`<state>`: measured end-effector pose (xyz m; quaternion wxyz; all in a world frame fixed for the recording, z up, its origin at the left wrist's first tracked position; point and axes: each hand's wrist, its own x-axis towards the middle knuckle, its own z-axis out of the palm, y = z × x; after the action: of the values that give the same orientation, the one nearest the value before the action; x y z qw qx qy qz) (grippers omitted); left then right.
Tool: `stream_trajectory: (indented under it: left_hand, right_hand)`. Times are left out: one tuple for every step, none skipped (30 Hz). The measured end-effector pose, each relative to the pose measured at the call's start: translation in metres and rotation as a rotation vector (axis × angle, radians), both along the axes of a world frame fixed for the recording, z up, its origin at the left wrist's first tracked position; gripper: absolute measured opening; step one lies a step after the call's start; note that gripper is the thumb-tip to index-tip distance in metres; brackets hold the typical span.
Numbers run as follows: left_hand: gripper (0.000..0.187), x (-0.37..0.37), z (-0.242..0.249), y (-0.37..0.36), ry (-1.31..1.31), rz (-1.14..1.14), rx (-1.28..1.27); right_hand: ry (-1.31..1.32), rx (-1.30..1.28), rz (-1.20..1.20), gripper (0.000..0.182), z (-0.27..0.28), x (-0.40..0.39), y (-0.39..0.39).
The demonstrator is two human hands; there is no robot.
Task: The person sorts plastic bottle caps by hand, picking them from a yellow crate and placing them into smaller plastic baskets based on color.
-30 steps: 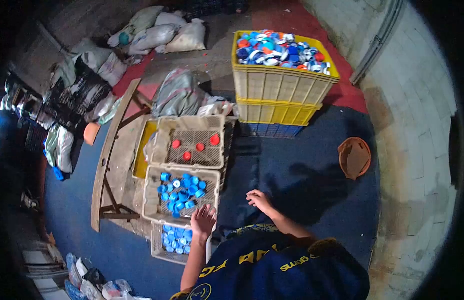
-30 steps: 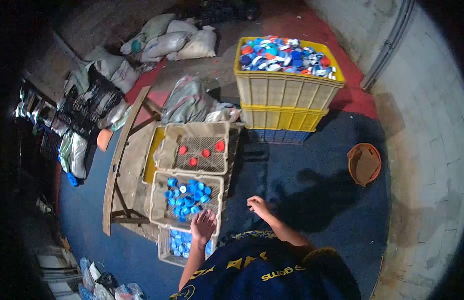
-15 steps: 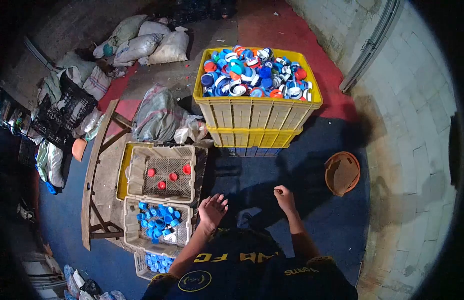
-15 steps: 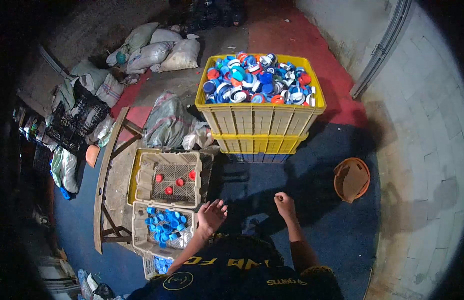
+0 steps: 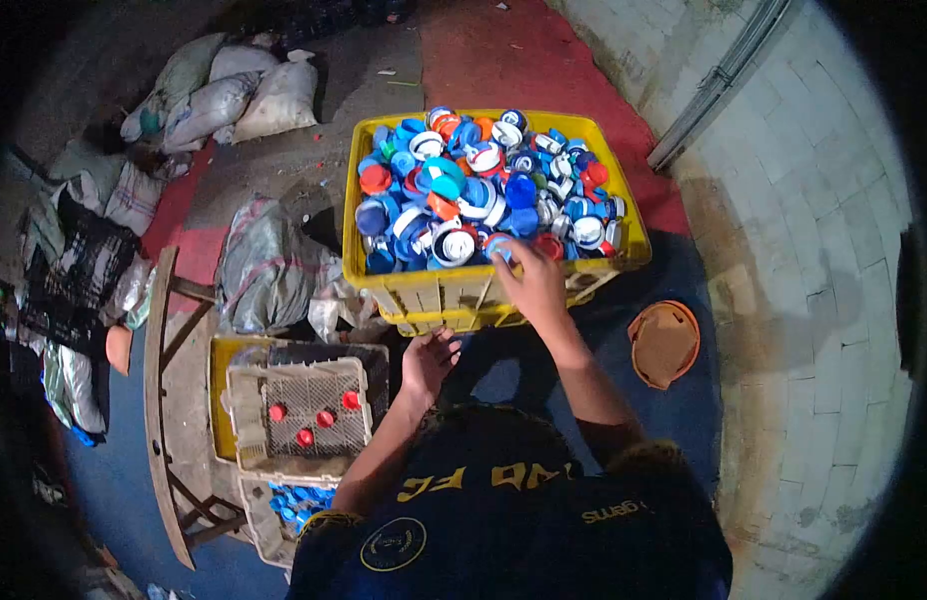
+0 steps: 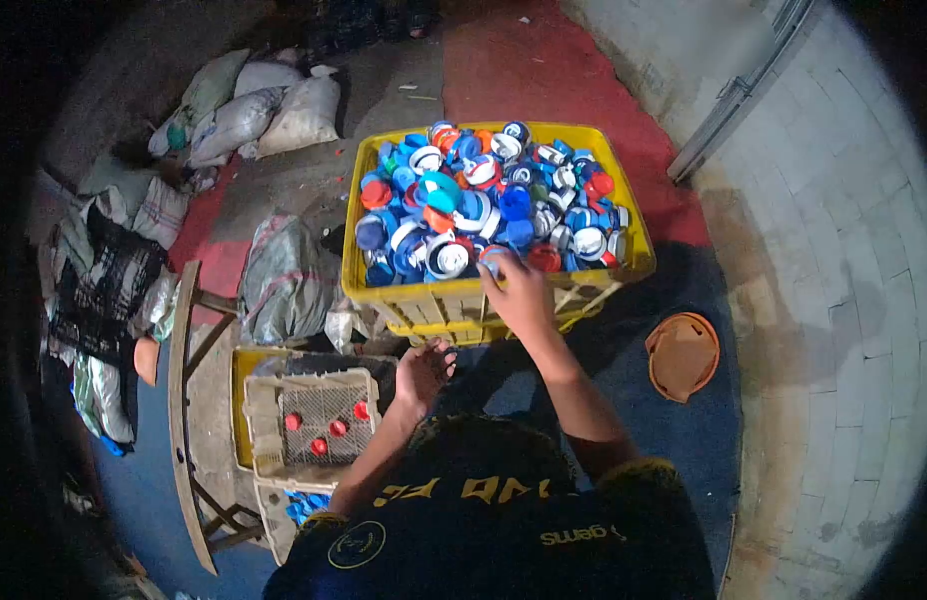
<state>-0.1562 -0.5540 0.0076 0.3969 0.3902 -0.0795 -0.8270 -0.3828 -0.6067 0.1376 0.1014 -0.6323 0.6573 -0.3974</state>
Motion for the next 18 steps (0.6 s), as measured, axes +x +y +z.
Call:
stream_trajectory:
  left_hand:
    - [0.034, -0.004, 0.016, -0.018, -0.057, -0.02, -0.025]
    - [0.037, -0.007, 0.027, -0.033, -0.043, -0.055, -0.079]
    - [0.038, -0.01, 0.038, -0.047, -0.032, -0.073, -0.148]
    - [0.04, -0.011, 0.048, -0.058, -0.023, -0.092, -0.214]
    - [0.041, -0.012, 0.058, -0.065, -0.015, -0.11, -0.279]
    - [0.047, -0.012, 0.068, -0.071, -0.023, -0.133, -0.32]
    - [0.048, -0.012, 0.075, -0.075, -0.017, -0.157, -0.347]
    - [0.049, -0.011, 0.079, -0.077, -0.013, -0.178, -0.373]
    - [0.05, -0.011, 0.08, -0.08, -0.008, -0.196, -0.405]
    - [0.052, -0.012, 0.078, -0.082, 0.028, -0.192, -0.418]
    - [0.052, -0.015, 0.079, -0.083, 0.034, -0.162, -0.407]
    - [0.052, -0.018, 0.084, -0.082, 0.038, -0.13, -0.396]
    - [0.053, -0.02, 0.09, -0.081, 0.039, -0.101, -0.387]
    - [0.052, -0.024, 0.096, -0.08, 0.042, -0.069, -0.383]
    - [0.052, -0.029, 0.103, -0.08, 0.044, -0.041, -0.382]
    - [0.052, -0.034, 0.108, -0.083, 0.049, -0.013, -0.384]
    - [0.051, -0.038, 0.112, -0.087, 0.057, 0.0, -0.398]
    - [0.051, -0.043, 0.114, -0.09, 0.065, 0.013, -0.407]
  right_hand:
    - [0.062, -0.03, -0.007, 0.023, 0.002, 0.0, -0.028]
    - [0.171, -0.081, -0.025, 0.025, 0.005, -0.001, -0.054]
    - [0.281, -0.13, -0.037, 0.026, 0.008, -0.001, -0.078]
    - [0.315, -0.121, -0.051, 0.03, 0.006, -0.001, -0.098]
    - [0.357, -0.084, -0.053, 0.03, 0.002, -0.002, -0.113]
    - [0.399, -0.051, -0.054, 0.031, -0.002, -0.004, -0.126]
    - [0.443, -0.021, -0.049, 0.032, -0.004, -0.005, -0.137]
    - [0.47, 0.088, -0.052, 0.033, -0.006, -0.006, -0.143]
    - [0.445, 0.106, -0.045, 0.033, -0.007, -0.008, -0.149]
    - [0.422, 0.126, -0.034, 0.032, -0.01, -0.012, -0.151]
    - [0.399, 0.148, -0.019, 0.032, -0.012, -0.015, -0.151]
    - [0.358, 0.117, -0.002, 0.022, -0.009, -0.017, -0.149]
    - [0.337, 0.115, 0.009, 0.021, -0.005, -0.018, -0.146]
    - [0.316, 0.111, 0.016, 0.02, 0.001, -0.02, -0.143]
    - [0.294, 0.103, 0.019, 0.019, 0.003, -0.023, -0.141]
    - [0.198, 0.087, 0.039, 0.019, 0.002, -0.027, -0.14]
    - [0.134, 0.048, 0.07, 0.02, 0.004, -0.032, -0.139]
    - [0.069, 0.015, 0.101, 0.02, 0.008, -0.037, -0.136]
